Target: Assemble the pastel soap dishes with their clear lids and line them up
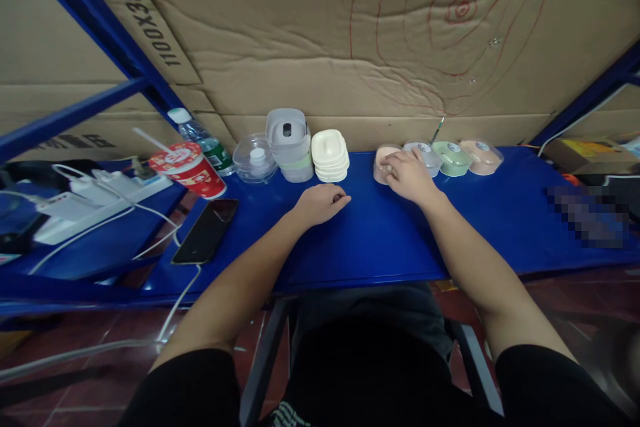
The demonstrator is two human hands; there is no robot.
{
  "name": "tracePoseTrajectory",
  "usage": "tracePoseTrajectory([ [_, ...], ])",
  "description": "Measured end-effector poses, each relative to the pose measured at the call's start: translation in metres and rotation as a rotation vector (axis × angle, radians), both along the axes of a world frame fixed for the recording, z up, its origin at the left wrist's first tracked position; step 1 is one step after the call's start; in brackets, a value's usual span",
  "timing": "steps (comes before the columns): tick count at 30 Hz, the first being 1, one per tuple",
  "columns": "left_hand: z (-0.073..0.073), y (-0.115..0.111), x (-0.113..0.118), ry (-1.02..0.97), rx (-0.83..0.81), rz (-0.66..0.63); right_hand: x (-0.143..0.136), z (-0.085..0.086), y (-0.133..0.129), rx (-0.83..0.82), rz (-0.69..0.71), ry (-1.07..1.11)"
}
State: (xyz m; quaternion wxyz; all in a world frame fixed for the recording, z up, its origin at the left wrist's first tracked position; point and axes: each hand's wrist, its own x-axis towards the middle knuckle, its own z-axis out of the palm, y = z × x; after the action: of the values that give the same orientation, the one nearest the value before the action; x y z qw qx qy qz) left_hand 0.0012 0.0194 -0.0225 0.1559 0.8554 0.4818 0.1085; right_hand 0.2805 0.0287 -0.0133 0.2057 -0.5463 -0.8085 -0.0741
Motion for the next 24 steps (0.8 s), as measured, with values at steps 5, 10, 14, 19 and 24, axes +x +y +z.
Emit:
tracePoseTrajectory([
  [5, -0.002, 0.0, -0.001, -0.009, 0.006, -0.032, -0.004, -0.009, 0.006, -0.002, -0.005, 0.021],
  [10, -0.005, 0.002, -0.002, -0.023, 0.007, -0.043, -0.006, -0.019, 0.009, -0.028, 0.014, 0.005],
  [14, -0.008, 0.007, -0.004, -0.129, 0.03, 0.008, -0.004, -0.019, 0.011, -0.032, -0.063, 0.031],
  [19, -0.012, 0.015, -0.008, -0.294, 0.123, 0.144, -0.006, -0.017, 0.01, -0.036, -0.124, 0.049],
  [24, -0.021, 0.03, -0.013, -0.385, 0.139, 0.233, -0.011, -0.016, 0.008, -0.019, -0.181, 0.048],
])
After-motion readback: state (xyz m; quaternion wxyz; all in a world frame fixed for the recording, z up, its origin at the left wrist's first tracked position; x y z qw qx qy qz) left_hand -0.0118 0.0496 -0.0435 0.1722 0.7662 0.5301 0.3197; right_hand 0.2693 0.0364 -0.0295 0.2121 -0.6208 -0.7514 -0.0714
